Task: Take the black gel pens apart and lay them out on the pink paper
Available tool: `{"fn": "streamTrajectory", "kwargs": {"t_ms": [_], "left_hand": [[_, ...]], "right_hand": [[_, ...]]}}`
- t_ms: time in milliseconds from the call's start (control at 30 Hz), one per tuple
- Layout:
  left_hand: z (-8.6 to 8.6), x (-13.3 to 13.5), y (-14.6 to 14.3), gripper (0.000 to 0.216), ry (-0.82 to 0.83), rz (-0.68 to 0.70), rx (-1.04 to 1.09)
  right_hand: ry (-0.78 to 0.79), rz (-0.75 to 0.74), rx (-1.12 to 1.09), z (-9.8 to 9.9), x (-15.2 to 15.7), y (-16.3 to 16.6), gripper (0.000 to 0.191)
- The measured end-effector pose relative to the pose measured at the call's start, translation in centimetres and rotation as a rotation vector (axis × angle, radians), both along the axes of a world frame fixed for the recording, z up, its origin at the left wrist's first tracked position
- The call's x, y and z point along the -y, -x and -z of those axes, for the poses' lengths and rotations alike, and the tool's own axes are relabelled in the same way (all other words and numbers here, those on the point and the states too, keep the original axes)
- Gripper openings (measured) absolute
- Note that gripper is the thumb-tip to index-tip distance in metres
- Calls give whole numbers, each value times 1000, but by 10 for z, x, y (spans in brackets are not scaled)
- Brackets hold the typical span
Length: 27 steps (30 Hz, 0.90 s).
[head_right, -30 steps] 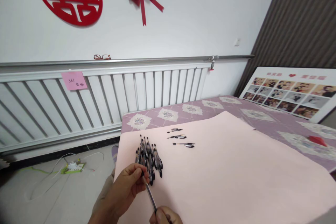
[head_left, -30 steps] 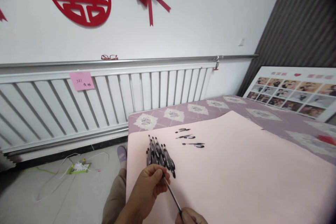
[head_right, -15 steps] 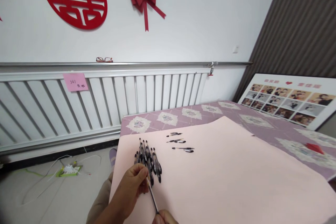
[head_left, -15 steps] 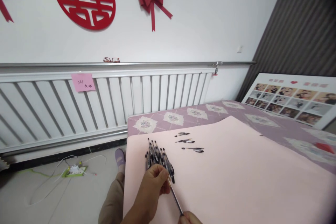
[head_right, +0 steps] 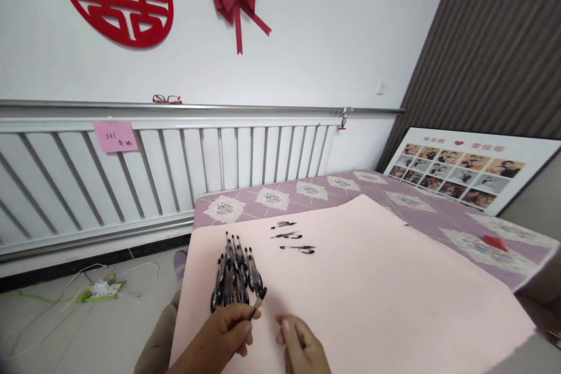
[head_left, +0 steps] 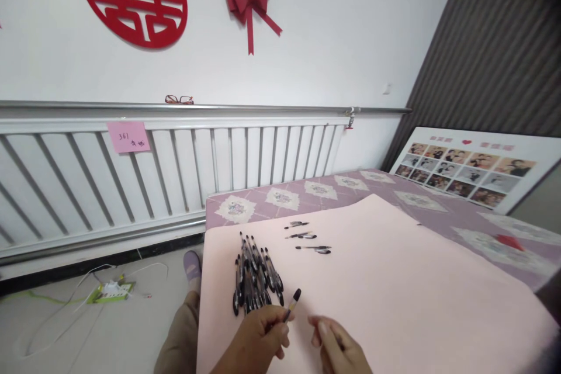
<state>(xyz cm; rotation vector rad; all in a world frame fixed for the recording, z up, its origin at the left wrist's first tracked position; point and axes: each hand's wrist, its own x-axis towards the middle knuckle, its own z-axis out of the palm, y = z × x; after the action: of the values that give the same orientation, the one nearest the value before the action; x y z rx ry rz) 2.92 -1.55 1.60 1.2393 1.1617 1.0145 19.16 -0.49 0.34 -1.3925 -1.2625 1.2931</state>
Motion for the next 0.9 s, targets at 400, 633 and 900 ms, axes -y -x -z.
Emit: {"fn": "streamTrajectory", "kwargs": {"t_ms": [400, 633, 900], "left_hand": [[-18, -8, 26, 39, -22, -61, -6], [2, -4, 1, 32, 214, -329, 758], [0, -8, 9, 16, 90, -315, 727]], "right_hand": [[3, 57, -223, -23, -12, -3, 28], [40, 152, -446, 1, -6, 11, 34], [127, -79, -297, 14, 5, 22, 44]]}}
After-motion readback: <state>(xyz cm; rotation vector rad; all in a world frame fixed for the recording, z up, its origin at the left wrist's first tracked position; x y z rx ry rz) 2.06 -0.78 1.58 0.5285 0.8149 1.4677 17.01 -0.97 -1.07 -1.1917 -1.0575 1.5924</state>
